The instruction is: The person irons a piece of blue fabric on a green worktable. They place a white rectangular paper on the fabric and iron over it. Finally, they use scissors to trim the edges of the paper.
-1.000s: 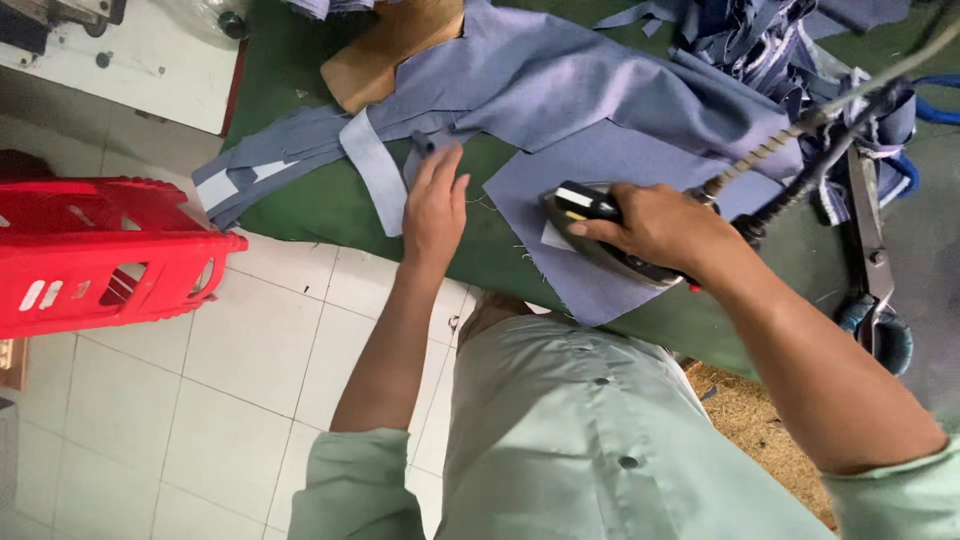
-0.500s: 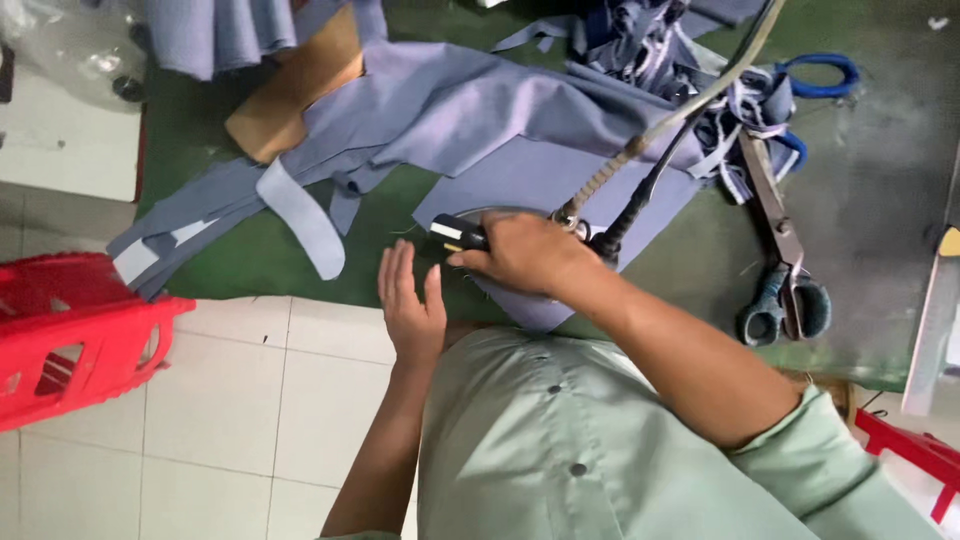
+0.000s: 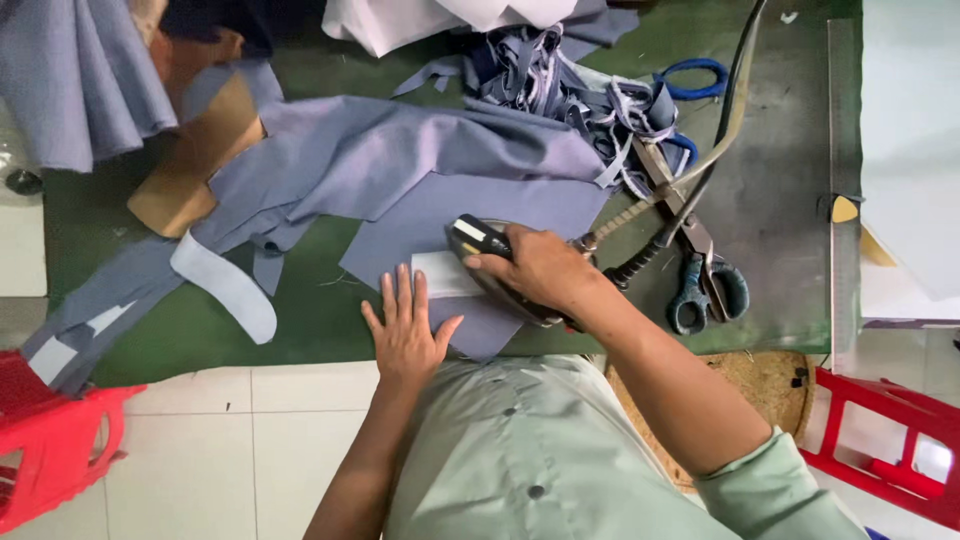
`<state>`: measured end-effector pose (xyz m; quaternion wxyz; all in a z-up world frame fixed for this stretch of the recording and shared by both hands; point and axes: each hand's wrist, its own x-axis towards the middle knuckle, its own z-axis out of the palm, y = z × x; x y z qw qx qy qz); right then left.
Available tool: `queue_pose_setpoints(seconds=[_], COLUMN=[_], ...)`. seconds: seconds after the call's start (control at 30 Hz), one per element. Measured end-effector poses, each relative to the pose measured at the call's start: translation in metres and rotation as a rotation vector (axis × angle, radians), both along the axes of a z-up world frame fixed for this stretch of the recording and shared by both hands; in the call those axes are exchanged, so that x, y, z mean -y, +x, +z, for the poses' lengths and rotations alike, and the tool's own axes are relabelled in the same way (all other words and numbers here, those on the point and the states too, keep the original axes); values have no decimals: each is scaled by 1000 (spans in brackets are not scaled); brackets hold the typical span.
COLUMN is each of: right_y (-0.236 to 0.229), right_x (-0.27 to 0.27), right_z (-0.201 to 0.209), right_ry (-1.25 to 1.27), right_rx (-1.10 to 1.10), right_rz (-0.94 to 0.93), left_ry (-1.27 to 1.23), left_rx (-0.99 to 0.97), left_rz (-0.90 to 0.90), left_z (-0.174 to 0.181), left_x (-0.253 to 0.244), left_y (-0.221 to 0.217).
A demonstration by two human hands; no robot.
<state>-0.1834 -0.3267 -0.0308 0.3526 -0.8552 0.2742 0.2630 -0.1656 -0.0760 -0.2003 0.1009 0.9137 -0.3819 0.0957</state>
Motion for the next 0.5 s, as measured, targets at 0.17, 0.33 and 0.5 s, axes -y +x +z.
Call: queue_pose_setpoints(seconds=[0.17, 0.33, 0.5], right_y=[-15, -23, -26], right_x=[17, 19, 23], right_z=[0, 2, 1], right_ry=[-24, -50, -65], right_rx=[-8, -45, -52], right_rz=[-43, -55, -98], left_ry=[10, 64, 10], left_rx=[-94, -346, -441], left_rz=[-5, 45, 23], left_z=[1, 6, 16], left_x=[1, -2, -1], left_y=[2, 1, 3])
